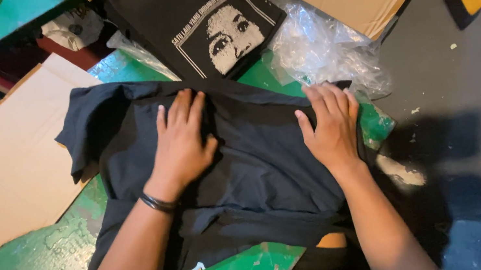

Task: Folding black t-shirts using a cardboard template and attaching brand tags

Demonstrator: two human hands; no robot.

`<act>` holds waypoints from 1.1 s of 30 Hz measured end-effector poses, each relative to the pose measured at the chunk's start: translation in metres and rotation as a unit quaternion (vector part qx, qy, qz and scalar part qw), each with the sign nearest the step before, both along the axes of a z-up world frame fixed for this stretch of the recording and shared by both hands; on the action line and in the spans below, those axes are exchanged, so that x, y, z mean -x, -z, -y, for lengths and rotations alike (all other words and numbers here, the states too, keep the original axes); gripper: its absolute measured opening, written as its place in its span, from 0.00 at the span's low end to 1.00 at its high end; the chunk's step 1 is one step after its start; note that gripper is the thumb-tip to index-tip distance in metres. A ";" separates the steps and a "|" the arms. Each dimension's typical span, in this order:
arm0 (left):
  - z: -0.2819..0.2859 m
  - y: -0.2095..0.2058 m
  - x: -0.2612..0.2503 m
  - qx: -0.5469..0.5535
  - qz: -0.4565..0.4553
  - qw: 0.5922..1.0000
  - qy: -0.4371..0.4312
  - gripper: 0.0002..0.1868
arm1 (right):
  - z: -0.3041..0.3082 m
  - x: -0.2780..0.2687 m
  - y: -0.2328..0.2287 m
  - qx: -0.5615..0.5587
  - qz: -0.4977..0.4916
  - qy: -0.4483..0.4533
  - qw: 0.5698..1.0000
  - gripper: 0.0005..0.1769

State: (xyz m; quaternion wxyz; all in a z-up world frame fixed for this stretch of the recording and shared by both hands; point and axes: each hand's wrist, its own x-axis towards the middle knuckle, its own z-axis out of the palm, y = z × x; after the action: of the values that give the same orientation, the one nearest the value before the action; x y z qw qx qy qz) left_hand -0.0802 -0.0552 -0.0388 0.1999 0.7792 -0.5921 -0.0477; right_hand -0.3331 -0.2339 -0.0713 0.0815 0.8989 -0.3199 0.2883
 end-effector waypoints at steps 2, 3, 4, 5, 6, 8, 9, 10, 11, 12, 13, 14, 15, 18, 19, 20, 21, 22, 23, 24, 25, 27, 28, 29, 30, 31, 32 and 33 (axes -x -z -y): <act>0.000 0.007 0.010 0.058 0.068 0.996 0.005 0.47 | 0.011 -0.003 0.003 0.012 0.000 -0.010 1.000 0.23; -0.002 0.011 0.019 0.131 0.095 0.984 0.075 0.44 | 0.016 -0.004 0.007 0.004 -0.023 0.000 1.000 0.17; -0.003 0.015 0.028 0.203 0.121 0.961 0.144 0.41 | 0.022 -0.004 0.010 -0.004 -0.045 0.009 0.999 0.12; -0.008 0.014 0.037 0.203 0.121 0.961 0.144 0.41 | 0.025 -0.008 0.004 -0.004 -0.045 0.009 0.999 0.12; -0.012 0.013 0.045 0.182 0.118 0.959 0.185 0.36 | 0.028 -0.011 -0.002 0.009 -0.029 0.014 0.999 0.09; -0.021 0.008 0.058 0.161 0.115 0.954 0.226 0.31 | 0.037 -0.015 -0.008 0.023 -0.012 0.019 0.999 0.08; -0.026 0.005 0.061 0.156 0.110 0.947 0.260 0.30 | 0.041 -0.015 -0.006 0.041 -0.001 0.037 0.998 0.08; -0.032 0.001 0.064 0.150 0.104 0.938 0.293 0.29 | 0.045 -0.016 -0.005 0.059 0.010 0.056 0.997 0.09; -0.033 -0.001 0.064 0.150 0.104 0.939 0.293 0.29 | 0.038 -0.017 -0.012 0.059 0.010 0.055 0.997 0.09; -0.035 -0.003 0.064 0.147 0.092 0.936 0.307 0.26 | 0.031 -0.019 -0.018 0.067 0.017 0.048 0.996 0.10; -0.036 -0.005 0.064 0.145 0.080 0.933 0.320 0.24 | 0.024 -0.021 -0.025 0.075 0.024 0.040 0.996 0.12; -0.029 0.002 0.057 0.144 0.079 0.934 0.318 0.24 | 0.014 -0.022 -0.030 0.074 0.024 0.038 0.996 0.12; -0.022 0.009 0.050 0.135 0.064 0.949 0.278 0.18 | 0.004 -0.024 -0.035 0.053 0.029 0.023 0.998 0.11; 0.002 0.019 0.017 0.066 0.075 0.981 0.166 0.15 | -0.015 -0.029 -0.030 -0.025 0.025 -0.013 0.999 0.08; 0.010 0.021 0.006 0.006 0.100 0.991 0.092 0.16 | -0.021 -0.030 -0.024 -0.082 0.015 -0.034 0.996 0.06; 0.015 0.025 -0.004 0.005 0.100 0.991 0.093 0.16 | -0.023 -0.029 -0.015 -0.084 0.015 -0.032 0.996 0.06; 0.020 0.029 -0.014 0.006 0.099 0.993 0.060 0.18 | -0.024 -0.029 -0.005 -0.077 0.006 -0.027 0.997 0.08; 0.025 0.033 -0.024 0.008 0.099 0.995 0.026 0.20 | -0.026 -0.030 0.003 -0.070 -0.002 -0.022 0.997 0.10; 0.024 0.033 -0.025 0.009 0.099 0.995 0.026 0.20 | -0.025 -0.029 0.004 -0.068 -0.002 -0.022 0.997 0.10; 0.023 0.033 -0.026 0.030 0.086 0.996 0.018 0.21 | -0.024 -0.027 0.005 -0.081 -0.007 -0.020 0.996 0.11; 0.020 0.033 -0.026 0.050 0.073 0.996 0.010 0.22 | -0.025 -0.026 0.006 -0.095 -0.013 -0.018 0.995 0.12; 0.020 0.033 -0.023 0.050 0.078 0.996 0.006 0.25 | -0.023 -0.027 0.007 -0.097 -0.014 -0.019 0.995 0.14; 0.021 0.033 -0.021 0.049 0.084 0.995 0.003 0.28 | -0.024 -0.027 0.008 -0.099 -0.014 -0.020 0.995 0.16; 0.020 0.029 -0.021 0.049 0.083 0.995 0.003 0.28 | -0.025 -0.028 0.004 -0.099 -0.015 -0.019 0.995 0.16; 0.019 0.025 -0.020 0.047 0.075 0.996 -0.003 0.34 | -0.027 -0.029 0.001 -0.106 -0.005 -0.018 0.994 0.21; 0.018 0.021 -0.020 0.046 0.068 0.997 -0.009 0.39 | -0.029 -0.030 -0.003 -0.113 0.005 -0.017 0.993 0.27; 0.018 0.017 -0.019 0.046 0.067 0.997 -0.008 0.39 | -0.032 -0.030 -0.009 -0.113 0.004 -0.017 0.993 0.27; 0.018 0.013 -0.018 0.047 0.051 0.997 -0.019 0.43 | -0.035 -0.031 -0.014 -0.143 0.014 -0.020 0.989 0.32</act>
State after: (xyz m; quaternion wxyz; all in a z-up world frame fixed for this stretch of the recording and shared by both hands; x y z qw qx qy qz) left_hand -0.0617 -0.0728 -0.0521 0.2062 0.7815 -0.5884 0.0238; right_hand -0.3016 -0.1991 -0.0570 -0.0581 0.9033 -0.3410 0.2538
